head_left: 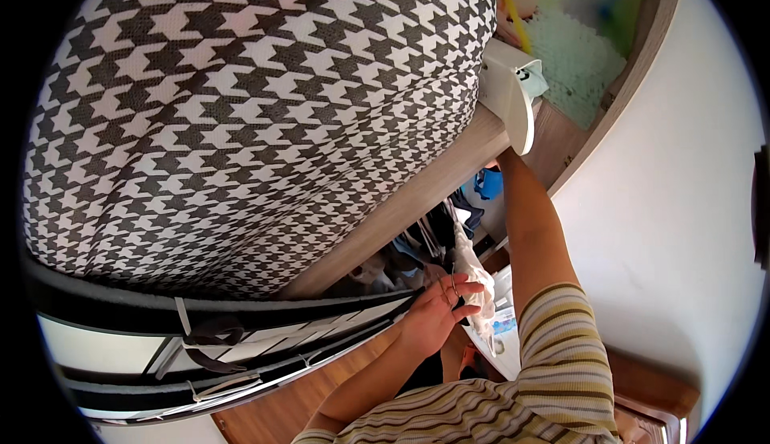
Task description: The person picks up clothing items from a bed and a closet, folds several small garments, and places them into different shelves and drawers within a closet.
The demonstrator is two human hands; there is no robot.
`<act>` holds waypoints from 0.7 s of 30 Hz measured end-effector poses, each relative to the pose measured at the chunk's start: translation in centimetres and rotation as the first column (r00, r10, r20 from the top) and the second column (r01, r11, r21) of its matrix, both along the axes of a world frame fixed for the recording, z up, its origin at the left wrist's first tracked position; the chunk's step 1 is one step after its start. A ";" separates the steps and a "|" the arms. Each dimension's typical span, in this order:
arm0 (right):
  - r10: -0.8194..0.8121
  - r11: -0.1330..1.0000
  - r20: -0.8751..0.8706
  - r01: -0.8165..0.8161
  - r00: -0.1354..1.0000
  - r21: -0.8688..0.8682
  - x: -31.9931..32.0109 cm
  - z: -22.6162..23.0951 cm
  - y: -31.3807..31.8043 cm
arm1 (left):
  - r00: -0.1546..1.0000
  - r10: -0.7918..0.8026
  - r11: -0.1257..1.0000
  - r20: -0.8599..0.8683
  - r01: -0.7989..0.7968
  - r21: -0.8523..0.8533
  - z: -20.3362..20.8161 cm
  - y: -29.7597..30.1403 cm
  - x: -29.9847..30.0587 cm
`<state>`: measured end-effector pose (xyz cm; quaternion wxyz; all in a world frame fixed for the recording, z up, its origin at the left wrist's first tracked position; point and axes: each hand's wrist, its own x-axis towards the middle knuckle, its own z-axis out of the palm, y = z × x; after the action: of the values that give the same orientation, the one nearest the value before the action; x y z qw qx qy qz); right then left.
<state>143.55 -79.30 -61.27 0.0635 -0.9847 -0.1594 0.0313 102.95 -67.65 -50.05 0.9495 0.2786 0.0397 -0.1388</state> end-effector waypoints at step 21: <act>-0.098 0.470 -0.109 0.142 0.989 0.871 -45.3 9.4 -17.1 | 0.992 -0.112 0.952 0.050 0.093 0.292 4.9 -6.0 -2.8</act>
<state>98.27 -96.43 -51.87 0.5622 -0.8221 -0.0821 -0.0375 100.15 -73.64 -45.12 0.8909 0.4204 0.0136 -0.1712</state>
